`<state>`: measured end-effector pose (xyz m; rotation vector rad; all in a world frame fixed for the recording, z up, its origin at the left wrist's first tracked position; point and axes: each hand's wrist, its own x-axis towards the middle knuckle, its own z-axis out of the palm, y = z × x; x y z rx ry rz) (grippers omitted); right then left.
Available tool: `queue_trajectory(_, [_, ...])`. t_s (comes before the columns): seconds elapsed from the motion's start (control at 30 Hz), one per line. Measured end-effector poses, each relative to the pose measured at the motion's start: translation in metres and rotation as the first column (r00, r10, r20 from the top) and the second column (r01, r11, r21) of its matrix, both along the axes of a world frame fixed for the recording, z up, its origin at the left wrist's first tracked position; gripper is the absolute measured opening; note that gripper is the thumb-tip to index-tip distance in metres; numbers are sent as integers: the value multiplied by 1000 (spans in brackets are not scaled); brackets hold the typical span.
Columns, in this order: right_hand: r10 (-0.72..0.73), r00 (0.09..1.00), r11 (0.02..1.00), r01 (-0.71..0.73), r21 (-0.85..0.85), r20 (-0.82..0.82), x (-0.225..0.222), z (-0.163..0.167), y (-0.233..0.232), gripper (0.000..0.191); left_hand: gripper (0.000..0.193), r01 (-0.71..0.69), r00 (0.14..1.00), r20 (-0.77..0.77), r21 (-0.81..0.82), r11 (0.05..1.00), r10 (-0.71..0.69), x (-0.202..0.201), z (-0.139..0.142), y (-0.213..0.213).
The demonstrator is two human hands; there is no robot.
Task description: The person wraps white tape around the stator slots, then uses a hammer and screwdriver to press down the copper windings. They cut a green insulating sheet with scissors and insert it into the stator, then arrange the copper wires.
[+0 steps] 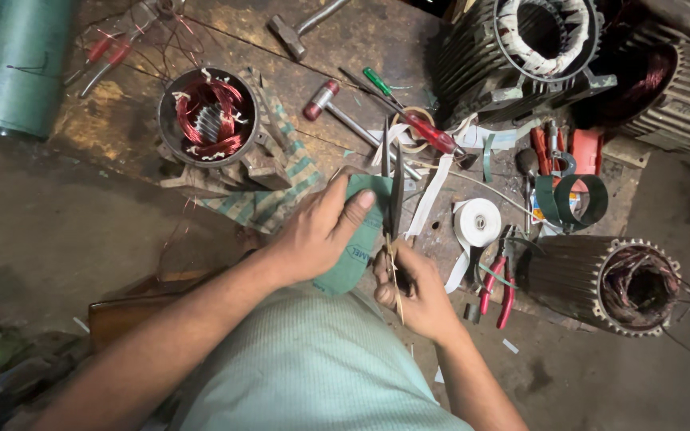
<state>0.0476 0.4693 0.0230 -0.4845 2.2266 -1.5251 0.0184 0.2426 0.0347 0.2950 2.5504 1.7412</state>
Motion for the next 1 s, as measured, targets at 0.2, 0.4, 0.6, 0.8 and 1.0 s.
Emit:
queue_trajectory(0.2, [-35, 997, 995, 41, -96, 65, 13, -21, 6, 67, 62, 35, 999, -6, -88, 995, -35, -3, -9, 0])
queue_trajectory(0.4, [-41, 952, 970, 111, -215, 304, 22, -36, 11, 65, 67, 70, 998, 8, -70, 995, -69, -7, -13, -2])
queue_trajectory(0.6, [36, 972, 989, -2, -145, 232, 14, -18, 20, 58, 63, 384, 914, 193, -121, 916, -357, -17, -2, -22])
queue_trajectory(0.8, [-83, 910, 996, 91, 0, 406, 11, -17, 17, 46, 64, 391, 916, 140, -103, 915, -376, -21, -13, -42])
queue_trajectory(1.0, [-122, 992, 747, 104, 657, -20, -21, -45, -4, 35, 52, 332, 942, 96, -101, 938, -323, -4, -11, -38])
